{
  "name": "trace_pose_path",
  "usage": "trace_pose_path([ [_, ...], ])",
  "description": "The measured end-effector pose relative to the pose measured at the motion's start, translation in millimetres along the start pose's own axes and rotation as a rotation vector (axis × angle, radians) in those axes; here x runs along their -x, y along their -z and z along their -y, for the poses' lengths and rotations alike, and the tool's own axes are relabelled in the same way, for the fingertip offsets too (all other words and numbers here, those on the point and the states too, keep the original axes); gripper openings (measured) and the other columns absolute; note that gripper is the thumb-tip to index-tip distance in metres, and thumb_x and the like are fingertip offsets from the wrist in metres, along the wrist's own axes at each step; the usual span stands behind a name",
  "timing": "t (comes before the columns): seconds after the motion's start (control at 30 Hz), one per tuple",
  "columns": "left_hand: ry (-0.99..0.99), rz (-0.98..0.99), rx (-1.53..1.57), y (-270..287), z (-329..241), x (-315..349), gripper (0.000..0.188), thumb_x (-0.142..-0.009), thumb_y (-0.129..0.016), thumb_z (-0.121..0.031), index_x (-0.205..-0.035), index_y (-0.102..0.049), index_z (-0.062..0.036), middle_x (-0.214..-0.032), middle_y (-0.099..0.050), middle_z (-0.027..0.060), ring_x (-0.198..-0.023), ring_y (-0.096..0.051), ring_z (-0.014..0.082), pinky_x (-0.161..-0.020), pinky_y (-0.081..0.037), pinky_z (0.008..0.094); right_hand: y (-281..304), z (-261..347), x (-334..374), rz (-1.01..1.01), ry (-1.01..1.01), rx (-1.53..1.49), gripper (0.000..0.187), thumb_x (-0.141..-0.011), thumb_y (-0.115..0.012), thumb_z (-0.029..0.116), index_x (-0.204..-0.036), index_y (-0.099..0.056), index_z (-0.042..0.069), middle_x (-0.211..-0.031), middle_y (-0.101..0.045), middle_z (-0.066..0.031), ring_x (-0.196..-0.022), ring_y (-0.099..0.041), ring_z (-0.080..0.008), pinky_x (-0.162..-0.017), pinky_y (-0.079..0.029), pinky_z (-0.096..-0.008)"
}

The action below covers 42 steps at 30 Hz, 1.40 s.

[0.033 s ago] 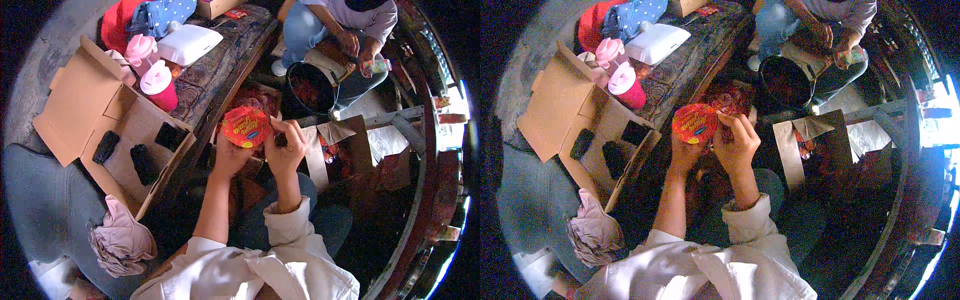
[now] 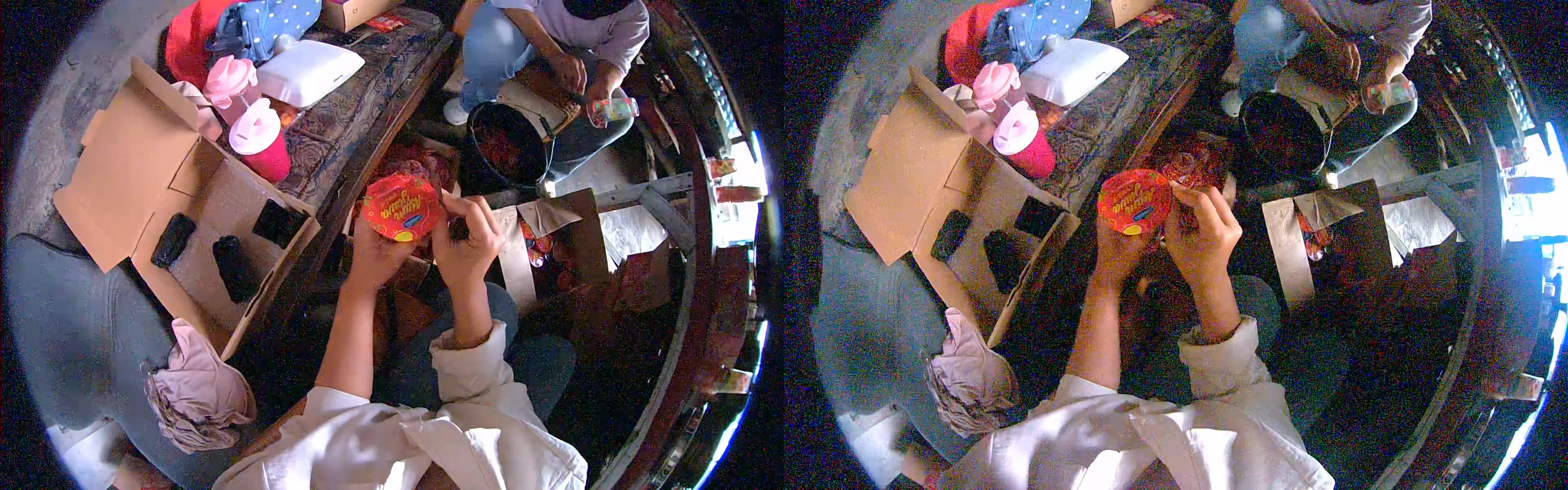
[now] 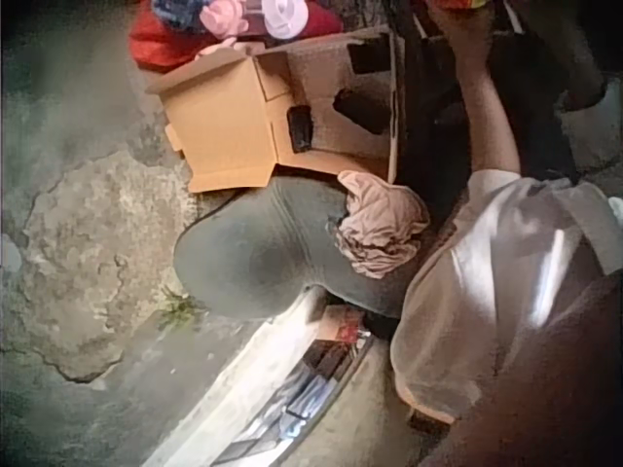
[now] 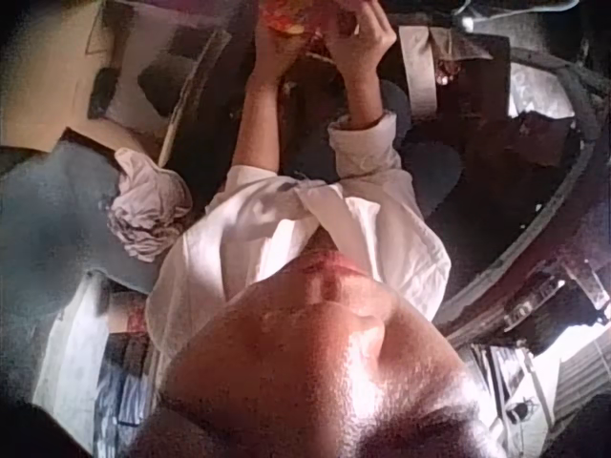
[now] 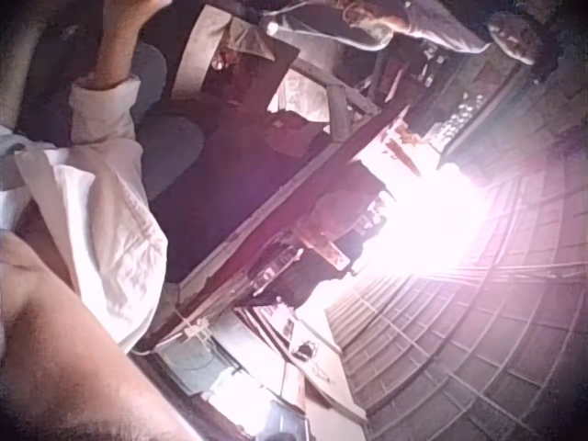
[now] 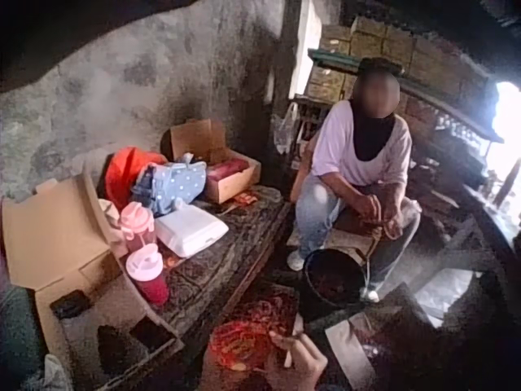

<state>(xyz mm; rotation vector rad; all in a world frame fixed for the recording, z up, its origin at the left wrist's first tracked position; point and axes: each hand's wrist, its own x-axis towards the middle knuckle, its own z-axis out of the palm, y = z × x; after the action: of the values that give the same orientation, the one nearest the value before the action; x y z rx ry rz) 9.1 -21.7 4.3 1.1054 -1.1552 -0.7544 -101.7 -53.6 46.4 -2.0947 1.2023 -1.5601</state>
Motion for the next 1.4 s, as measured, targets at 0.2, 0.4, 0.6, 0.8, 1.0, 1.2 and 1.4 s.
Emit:
trace_pose_path([
  [0.2, 0.118, -0.128, 0.318, -13, -14, -1, 0.043, -0.068, -0.070, -0.006, -0.107, -0.052, -0.0022, -0.102, -0.060, 0.0074, -0.094, -0.057, 0.0155, -0.081, -0.046, 0.0286, 0, -4, 1, -0.002, 0.034, 0.020, 0.028, -0.058, -0.059, -0.008, -0.083, -0.063, 0.003, -0.072, -0.060, -0.0089, -0.064, -0.060, -0.0221, -0.058, -0.049, -0.0289],
  [0.4, 0.093, -0.072, 0.215, -4, -6, 1, 0.046, -0.067, -0.069, -0.004, -0.109, -0.051, -0.0016, -0.105, -0.059, 0.0075, -0.095, -0.056, 0.0140, -0.083, -0.045, 0.0284, 0, -3, 3, 0.051, -0.028, -0.001, 0.029, -0.058, -0.060, -0.008, -0.083, -0.063, 0.004, -0.074, -0.061, -0.0090, -0.066, -0.061, -0.0227, -0.060, -0.050, -0.0294],
  [0.6, 0.144, -0.039, 0.266, -12, -9, 1, 0.048, -0.065, -0.067, 0.001, -0.110, -0.050, -0.0010, -0.106, -0.058, 0.0080, -0.098, -0.055, 0.0150, -0.086, -0.043, 0.0293, 3, -5, -2, 0.014, -0.026, 0.005, 0.030, -0.057, -0.060, -0.009, -0.084, -0.064, 0.003, -0.075, -0.062, -0.0097, -0.069, -0.062, -0.0240, -0.063, -0.050, -0.0301],
  [0.8, 0.053, -0.110, 0.260, -18, -2, 4, 0.052, -0.067, -0.068, 0.000, -0.113, -0.045, -0.0023, -0.106, -0.057, 0.0089, -0.099, -0.055, 0.0164, -0.087, -0.044, 0.0307, 3, -9, 0, 0.026, -0.078, -0.012, 0.027, -0.058, -0.061, -0.008, -0.083, -0.063, 0.003, -0.077, -0.062, -0.0107, -0.071, -0.062, -0.0247, -0.065, -0.049, -0.0298],
  [1.0, 0.228, -0.106, 0.384, -12, -3, 1, 0.053, -0.070, -0.070, -0.003, -0.114, -0.041, -0.0029, -0.107, -0.056, 0.0089, -0.099, -0.055, 0.0168, -0.086, -0.045, 0.0296, 6, -8, -3, -0.016, -0.094, -0.073, 0.019, -0.062, -0.062, -0.006, -0.079, -0.062, 0.002, -0.077, -0.062, -0.0115, -0.072, -0.063, -0.0247, -0.065, -0.049, -0.0298],
  [1.2, 0.133, -0.153, 0.353, -13, -5, 0, 0.051, -0.069, -0.071, -0.004, -0.112, -0.044, -0.0027, -0.106, -0.056, 0.0080, -0.097, -0.056, 0.0160, -0.085, -0.046, 0.0291, 9, -8, -2, 0.019, 0.084, -0.001, 0.013, -0.062, -0.065, -0.002, -0.074, -0.060, 0.000, -0.070, -0.060, -0.0094, -0.062, -0.060, -0.0191, -0.056, -0.045, -0.0263],
  [1.4, 0.089, -0.123, 0.222, -11, -3, -2, 0.050, -0.070, -0.071, -0.004, -0.112, -0.043, -0.0030, -0.107, -0.056, 0.0083, -0.097, -0.056, 0.0165, -0.084, -0.046, 0.0294, 5, 0, 0, -0.002, 0.045, 0.003, 0.021, -0.059, -0.064, -0.004, -0.078, -0.063, 0.004, -0.072, -0.061, -0.0090, -0.064, -0.061, -0.0229, -0.059, -0.049, -0.0292],
])
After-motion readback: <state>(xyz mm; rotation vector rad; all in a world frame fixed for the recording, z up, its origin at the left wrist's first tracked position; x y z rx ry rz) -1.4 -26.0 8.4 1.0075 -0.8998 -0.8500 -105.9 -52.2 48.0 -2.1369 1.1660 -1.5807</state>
